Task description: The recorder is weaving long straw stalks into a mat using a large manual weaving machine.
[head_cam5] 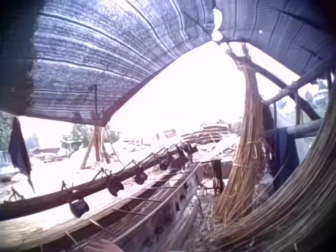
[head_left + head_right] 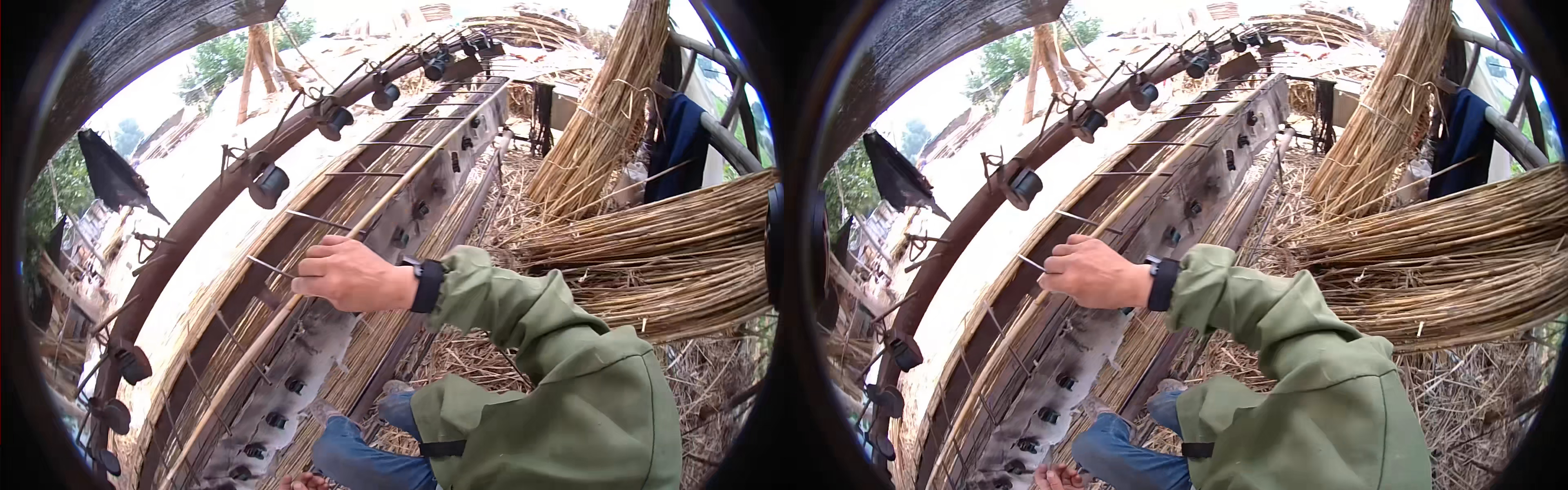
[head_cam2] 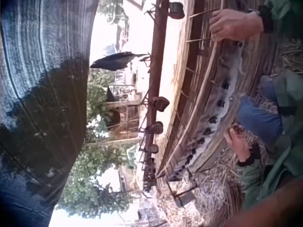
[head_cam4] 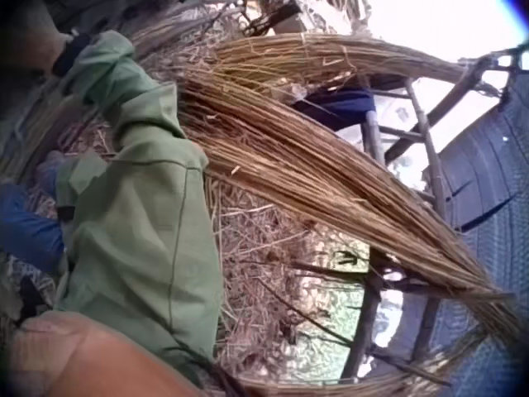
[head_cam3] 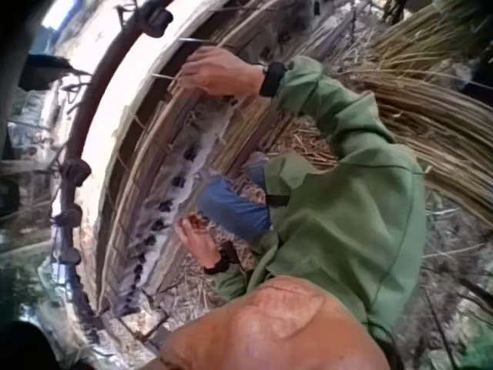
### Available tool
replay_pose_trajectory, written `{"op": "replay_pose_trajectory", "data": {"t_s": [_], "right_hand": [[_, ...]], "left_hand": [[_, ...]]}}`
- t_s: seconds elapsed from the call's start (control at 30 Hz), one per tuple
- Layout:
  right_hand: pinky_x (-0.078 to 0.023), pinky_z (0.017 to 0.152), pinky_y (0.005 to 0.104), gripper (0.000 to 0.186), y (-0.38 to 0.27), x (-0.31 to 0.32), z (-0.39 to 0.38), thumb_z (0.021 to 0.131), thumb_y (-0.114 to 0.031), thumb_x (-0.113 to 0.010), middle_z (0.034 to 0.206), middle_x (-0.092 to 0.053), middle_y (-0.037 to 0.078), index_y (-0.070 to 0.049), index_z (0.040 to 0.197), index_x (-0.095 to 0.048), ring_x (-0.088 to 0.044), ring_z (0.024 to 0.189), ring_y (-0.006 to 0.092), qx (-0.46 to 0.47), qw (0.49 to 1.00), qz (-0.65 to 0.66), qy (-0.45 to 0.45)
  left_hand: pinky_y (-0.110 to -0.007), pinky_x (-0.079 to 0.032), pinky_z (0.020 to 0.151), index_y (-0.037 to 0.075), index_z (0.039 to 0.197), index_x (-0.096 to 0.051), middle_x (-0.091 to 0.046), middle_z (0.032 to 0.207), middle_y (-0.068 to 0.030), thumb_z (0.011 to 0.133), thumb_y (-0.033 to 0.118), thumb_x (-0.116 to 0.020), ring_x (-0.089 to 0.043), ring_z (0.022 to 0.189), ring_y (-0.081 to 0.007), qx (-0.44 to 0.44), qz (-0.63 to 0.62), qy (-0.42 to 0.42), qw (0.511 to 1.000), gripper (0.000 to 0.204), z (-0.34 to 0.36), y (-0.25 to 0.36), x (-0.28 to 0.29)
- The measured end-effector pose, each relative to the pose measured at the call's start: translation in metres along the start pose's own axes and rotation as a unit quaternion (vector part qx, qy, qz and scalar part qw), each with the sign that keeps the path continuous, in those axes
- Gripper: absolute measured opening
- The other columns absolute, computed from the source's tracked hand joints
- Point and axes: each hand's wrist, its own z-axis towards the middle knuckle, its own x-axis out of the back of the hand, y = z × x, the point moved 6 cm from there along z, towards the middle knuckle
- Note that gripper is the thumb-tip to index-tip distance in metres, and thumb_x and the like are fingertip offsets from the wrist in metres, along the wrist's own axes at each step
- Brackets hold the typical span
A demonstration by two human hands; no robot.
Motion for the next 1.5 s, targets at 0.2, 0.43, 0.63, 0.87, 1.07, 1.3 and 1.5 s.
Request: {"op": "replay_pose_trajectory", "data": {"t_s": [0.2,0.43,0.63,0.87,1.07,1.3,1.5], "right_hand": [[-0.040,0.077,0.0337,0.008,0.087,-0.057,0.000,0.068,-0.013,-0.056,0.075,-0.054,-0.002,-0.015,0.072,-0.063,-0.052,0.083,0.0189,-0.106,0.988,-0.034,-0.106],[-0.045,0.077,0.0364,0.018,0.116,-0.119,0.015,0.068,-0.006,-0.056,0.097,-0.057,0.011,-0.005,0.083,-0.066,-0.055,0.094,0.0267,-0.261,0.956,-0.034,-0.127],[-0.045,0.087,0.0383,0.037,0.108,-0.155,0.002,0.072,-0.005,-0.055,0.112,-0.050,0.017,-0.008,0.108,-0.058,-0.053,0.105,0.0308,-0.228,0.944,0.099,-0.219],[-0.046,0.080,0.0402,0.044,0.127,-0.162,0.009,0.071,-0.006,-0.057,0.110,-0.049,0.017,-0.007,0.114,-0.051,-0.054,0.101,0.0294,-0.286,0.920,0.038,-0.266],[-0.049,0.057,0.0351,0.014,0.121,-0.154,0.021,0.074,-0.011,-0.056,0.092,-0.062,0.010,-0.006,0.075,-0.068,-0.064,0.078,0.0243,-0.194,0.942,-0.082,-0.260],[-0.050,0.055,0.0356,0.013,0.083,-0.106,0.037,0.068,-0.014,-0.058,0.084,-0.058,0.011,-0.002,0.070,-0.064,-0.062,0.073,0.0232,-0.091,0.984,-0.112,-0.105],[-0.050,0.058,0.0355,0.013,0.102,-0.121,0.044,0.069,-0.012,-0.056,0.084,-0.058,0.010,-0.001,0.070,-0.064,-0.061,0.076,0.0245,-0.095,0.979,-0.125,-0.129]], "left_hand": [[-0.030,-0.045,0.068,0.003,0.117,-0.042,-0.055,0.094,-0.0094,0.091,0.022,-0.051,-0.054,0.079,-0.0164,0.076,0.091,-0.027,0.993,0.033,-0.010,-0.037,-0.020],[-0.028,-0.049,0.066,0.000,0.114,-0.044,-0.060,0.089,-0.0118,0.088,0.016,-0.055,-0.060,0.073,-0.0186,0.098,0.131,-0.016,0.986,0.033,-0.006,-0.055,-0.009],[-0.028,-0.049,0.066,0.000,0.112,-0.046,-0.060,0.088,-0.0112,0.088,0.018,-0.055,-0.060,0.073,-0.0180,0.091,0.145,-0.010,0.985,0.031,-0.005,-0.054,-0.018],[-0.027,-0.048,0.066,0.000,0.112,-0.047,-0.061,0.086,-0.0102,0.089,0.020,-0.054,-0.060,0.072,-0.0167,0.099,0.167,-0.013,0.981,0.031,-0.004,-0.053,-0.020],[-0.027,-0.048,0.066,0.001,0.112,-0.047,-0.060,0.085,-0.0093,0.088,0.023,-0.056,-0.060,0.071,-0.0164,0.101,0.164,-0.029,0.981,0.034,-0.003,-0.053,-0.024],[-0.027,-0.048,0.064,0.001,0.112,-0.048,-0.061,0.085,-0.0095,0.089,0.021,-0.054,-0.060,0.071,-0.0169,0.116,0.174,-0.012,0.978,0.031,-0.002,-0.054,-0.023],[-0.026,-0.048,0.061,0.001,0.110,-0.049,-0.061,0.083,-0.0095,0.089,0.017,-0.052,-0.061,0.068,-0.0171,0.111,0.174,-0.010,0.978,0.026,-0.001,-0.050,-0.025]]}}
